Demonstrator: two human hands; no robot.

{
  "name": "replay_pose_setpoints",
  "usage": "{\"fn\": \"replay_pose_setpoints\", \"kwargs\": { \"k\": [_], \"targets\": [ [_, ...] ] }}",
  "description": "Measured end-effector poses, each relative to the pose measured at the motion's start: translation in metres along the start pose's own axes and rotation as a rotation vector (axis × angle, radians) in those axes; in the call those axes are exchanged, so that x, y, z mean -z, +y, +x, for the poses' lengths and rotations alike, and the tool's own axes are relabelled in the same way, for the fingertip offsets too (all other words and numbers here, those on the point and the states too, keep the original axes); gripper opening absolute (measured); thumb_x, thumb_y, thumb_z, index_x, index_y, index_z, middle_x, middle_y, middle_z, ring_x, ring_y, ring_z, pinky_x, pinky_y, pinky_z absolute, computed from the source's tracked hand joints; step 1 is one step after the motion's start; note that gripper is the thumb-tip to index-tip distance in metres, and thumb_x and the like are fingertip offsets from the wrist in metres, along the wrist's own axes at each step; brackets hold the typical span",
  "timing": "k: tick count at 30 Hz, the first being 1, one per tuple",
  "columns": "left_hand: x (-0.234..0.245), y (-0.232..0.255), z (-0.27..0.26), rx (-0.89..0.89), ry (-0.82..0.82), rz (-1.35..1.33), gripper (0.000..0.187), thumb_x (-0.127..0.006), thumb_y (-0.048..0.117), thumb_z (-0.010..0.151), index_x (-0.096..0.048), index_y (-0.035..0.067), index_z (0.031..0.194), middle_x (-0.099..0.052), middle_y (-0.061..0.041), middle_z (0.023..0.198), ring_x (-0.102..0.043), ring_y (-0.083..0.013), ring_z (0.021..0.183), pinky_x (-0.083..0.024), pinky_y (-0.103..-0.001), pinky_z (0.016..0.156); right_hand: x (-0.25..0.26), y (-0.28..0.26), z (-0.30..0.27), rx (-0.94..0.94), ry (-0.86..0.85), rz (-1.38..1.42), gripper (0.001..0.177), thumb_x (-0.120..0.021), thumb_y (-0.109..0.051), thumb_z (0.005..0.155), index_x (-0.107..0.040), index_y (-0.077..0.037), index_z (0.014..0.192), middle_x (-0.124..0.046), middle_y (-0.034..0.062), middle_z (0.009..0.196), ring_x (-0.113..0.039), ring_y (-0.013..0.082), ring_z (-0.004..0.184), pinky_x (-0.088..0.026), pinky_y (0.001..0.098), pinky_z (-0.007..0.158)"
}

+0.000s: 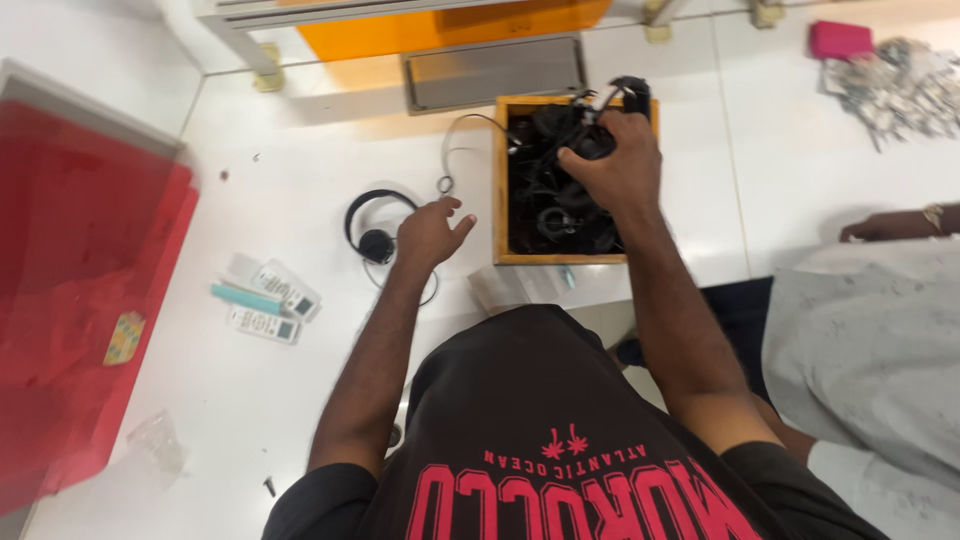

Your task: The person removes headsets from a wooden box, untangles the attached cords, and arranges them onto a white desk surface.

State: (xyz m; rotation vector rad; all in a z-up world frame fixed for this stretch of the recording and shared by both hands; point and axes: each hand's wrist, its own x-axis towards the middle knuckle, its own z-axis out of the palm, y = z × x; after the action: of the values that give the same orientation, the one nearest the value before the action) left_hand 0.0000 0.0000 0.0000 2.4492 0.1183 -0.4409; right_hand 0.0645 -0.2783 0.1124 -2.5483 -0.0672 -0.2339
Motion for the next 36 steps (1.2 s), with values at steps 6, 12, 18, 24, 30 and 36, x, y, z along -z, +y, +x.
{"fn": "replay_pose_setpoints", "kwargs": {
  "k": [6, 12, 18, 24, 30, 36],
  "targets": [
    [0.007, 0.022, 0.0, -0.026, -0.044, 0.057, 0.049, -0.069, 0.051, 0.09, -0.07, 0.018, 0.127, -0.075, -0.005, 0.119, -0.071, -0.026, 0.107, -0.057, -0.044, 0.086, 0.032, -0.032, -0.001, 0.115, 0.031, 0.059, 0.05, -0.093, -0.033, 0.076, -0.073, -0.004, 0.11, -0.062, 0.0119, 0.109, -0.064, 0.0272, 0.102, -0.055, 0.0418, 0.085],
    [0.011, 0.031, -0.004, -0.042, -0.054, 0.035, 0.05, -0.069, 0.051, 0.09, -0.069, 0.017, 0.127, -0.075, -0.005, 0.121, -0.073, -0.0252, 0.105, -0.057, -0.043, 0.087, 0.049, -0.064, -0.004, 0.22, 0.058, 0.102, 0.051, -0.093, -0.032, 0.077, -0.071, -0.001, 0.11, -0.062, 0.013, 0.112, -0.064, 0.0279, 0.103, -0.055, 0.0409, 0.085],
    [-0.002, 0.017, 0.001, -0.28, 0.083, -0.029, 0.091, -0.085, 0.051, 0.076, -0.048, 0.004, 0.145, -0.061, -0.021, 0.136, -0.061, -0.0371, 0.12, -0.052, -0.046, 0.095, 0.048, -0.093, -0.016, 0.341, -0.072, 0.167, 0.052, -0.09, -0.036, 0.079, -0.07, -0.002, 0.113, -0.061, 0.0146, 0.111, -0.065, 0.0287, 0.104, -0.055, 0.0421, 0.086],
    [-0.058, -0.021, 0.02, -0.399, -0.128, -1.309, 0.076, -0.08, 0.032, 0.096, -0.042, 0.002, 0.155, -0.057, -0.016, 0.143, -0.059, -0.0276, 0.13, -0.054, -0.043, 0.108, 0.017, -0.134, -0.052, 0.508, -0.232, 0.33, 0.055, -0.09, -0.043, 0.075, -0.071, -0.006, 0.112, -0.064, 0.0157, 0.117, -0.065, 0.0327, 0.11, -0.056, 0.0449, 0.093],
    [-0.071, -0.03, -0.01, -0.134, -0.015, -1.821, 0.057, -0.06, 0.032, 0.102, -0.04, 0.014, 0.152, -0.056, -0.004, 0.129, -0.06, -0.0223, 0.131, -0.046, -0.037, 0.108, -0.017, -0.153, -0.085, 0.51, -0.535, 0.476, 0.059, -0.085, -0.042, 0.077, -0.067, -0.003, 0.117, -0.065, 0.013, 0.121, -0.067, 0.0304, 0.111, -0.057, 0.0431, 0.094],
    [-0.099, -0.109, 0.029, -0.248, -0.215, -2.18, 0.054, -0.057, 0.043, 0.096, -0.048, 0.012, 0.139, -0.063, -0.01, 0.12, -0.066, -0.0219, 0.113, -0.057, -0.042, 0.1, -0.051, -0.136, -0.08, 0.409, -0.614, 0.533, 0.057, -0.081, -0.032, 0.076, -0.068, -0.003, 0.124, -0.066, 0.0146, 0.115, -0.068, 0.0305, 0.107, -0.055, 0.042, 0.096]
  ]
}}
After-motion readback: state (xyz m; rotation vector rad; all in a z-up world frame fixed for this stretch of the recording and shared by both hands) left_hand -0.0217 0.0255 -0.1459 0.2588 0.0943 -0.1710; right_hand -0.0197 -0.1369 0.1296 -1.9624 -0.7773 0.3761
